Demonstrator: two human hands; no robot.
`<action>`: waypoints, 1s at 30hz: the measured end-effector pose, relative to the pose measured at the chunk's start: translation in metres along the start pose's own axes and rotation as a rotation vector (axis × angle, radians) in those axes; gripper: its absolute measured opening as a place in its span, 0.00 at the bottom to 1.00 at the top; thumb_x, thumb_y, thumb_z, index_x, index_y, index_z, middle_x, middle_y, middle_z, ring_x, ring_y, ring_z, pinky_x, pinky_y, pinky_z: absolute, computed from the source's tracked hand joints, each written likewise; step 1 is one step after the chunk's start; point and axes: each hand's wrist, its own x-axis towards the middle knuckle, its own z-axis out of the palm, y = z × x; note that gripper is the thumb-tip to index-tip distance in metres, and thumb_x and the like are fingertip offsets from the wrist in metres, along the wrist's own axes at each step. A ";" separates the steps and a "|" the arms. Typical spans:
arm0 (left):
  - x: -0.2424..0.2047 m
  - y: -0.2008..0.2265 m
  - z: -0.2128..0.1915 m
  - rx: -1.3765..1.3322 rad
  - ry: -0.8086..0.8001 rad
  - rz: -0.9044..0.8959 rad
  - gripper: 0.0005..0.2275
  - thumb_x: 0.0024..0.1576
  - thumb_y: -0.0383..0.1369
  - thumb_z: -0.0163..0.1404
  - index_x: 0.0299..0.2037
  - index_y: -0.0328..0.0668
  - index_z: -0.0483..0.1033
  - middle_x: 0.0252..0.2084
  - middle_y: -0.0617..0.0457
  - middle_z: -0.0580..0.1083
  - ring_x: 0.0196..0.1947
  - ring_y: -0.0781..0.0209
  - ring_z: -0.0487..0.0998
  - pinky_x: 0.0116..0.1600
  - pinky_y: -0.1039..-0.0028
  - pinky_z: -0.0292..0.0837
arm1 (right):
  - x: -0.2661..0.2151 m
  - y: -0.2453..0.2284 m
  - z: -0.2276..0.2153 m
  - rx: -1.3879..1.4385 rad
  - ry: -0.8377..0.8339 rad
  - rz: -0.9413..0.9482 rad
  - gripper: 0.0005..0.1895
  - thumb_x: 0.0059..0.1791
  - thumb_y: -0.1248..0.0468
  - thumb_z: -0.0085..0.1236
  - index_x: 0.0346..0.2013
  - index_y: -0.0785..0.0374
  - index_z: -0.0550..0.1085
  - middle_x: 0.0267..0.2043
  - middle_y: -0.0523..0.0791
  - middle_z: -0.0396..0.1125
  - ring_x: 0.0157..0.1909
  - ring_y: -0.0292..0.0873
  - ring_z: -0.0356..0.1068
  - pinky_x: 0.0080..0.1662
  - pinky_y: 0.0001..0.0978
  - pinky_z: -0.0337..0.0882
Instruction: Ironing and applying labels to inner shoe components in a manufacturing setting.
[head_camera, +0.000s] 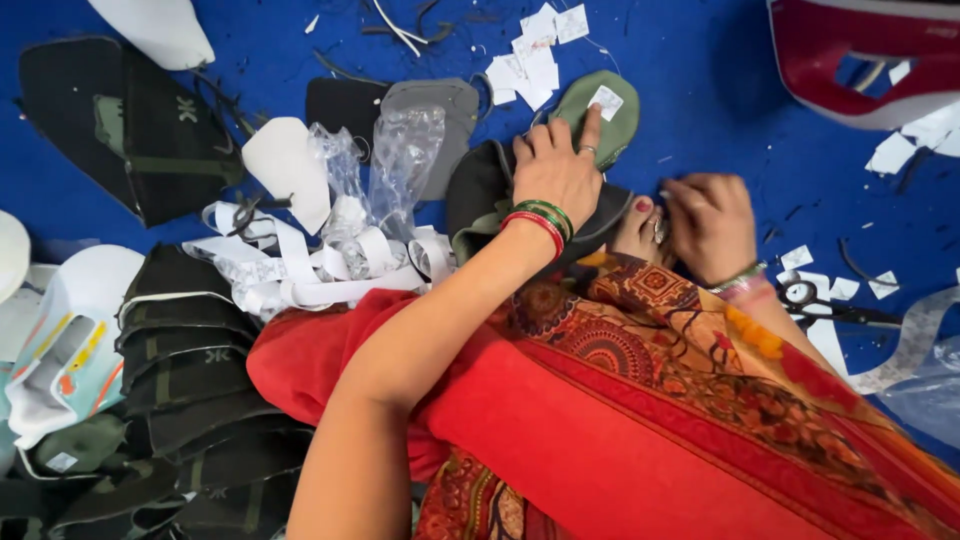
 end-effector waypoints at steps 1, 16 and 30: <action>0.001 0.002 0.002 0.014 -0.036 0.000 0.32 0.56 0.45 0.51 0.73 0.52 0.59 0.48 0.43 0.69 0.48 0.43 0.68 0.59 0.47 0.65 | -0.012 0.004 -0.007 0.050 0.033 0.042 0.16 0.54 0.71 0.63 0.56 0.63 0.74 0.55 0.50 0.68 0.58 0.55 0.67 0.60 0.46 0.67; 0.002 0.009 -0.013 0.310 -0.145 -0.058 0.30 0.61 0.50 0.40 0.76 0.63 0.49 0.44 0.39 0.69 0.45 0.40 0.68 0.56 0.31 0.60 | 0.099 0.017 -0.105 0.412 0.059 0.455 0.24 0.62 0.60 0.59 0.70 0.67 0.66 0.44 0.47 0.72 0.36 0.48 0.73 0.39 0.40 0.73; -0.053 0.002 -0.073 -0.048 -0.438 0.102 0.45 0.52 0.73 0.33 0.72 0.50 0.57 0.74 0.40 0.52 0.75 0.37 0.40 0.60 0.16 0.29 | 0.123 -0.042 -0.042 -0.646 -0.290 -0.107 0.32 0.57 0.38 0.56 0.53 0.66 0.71 0.30 0.52 0.72 0.27 0.53 0.74 0.25 0.44 0.72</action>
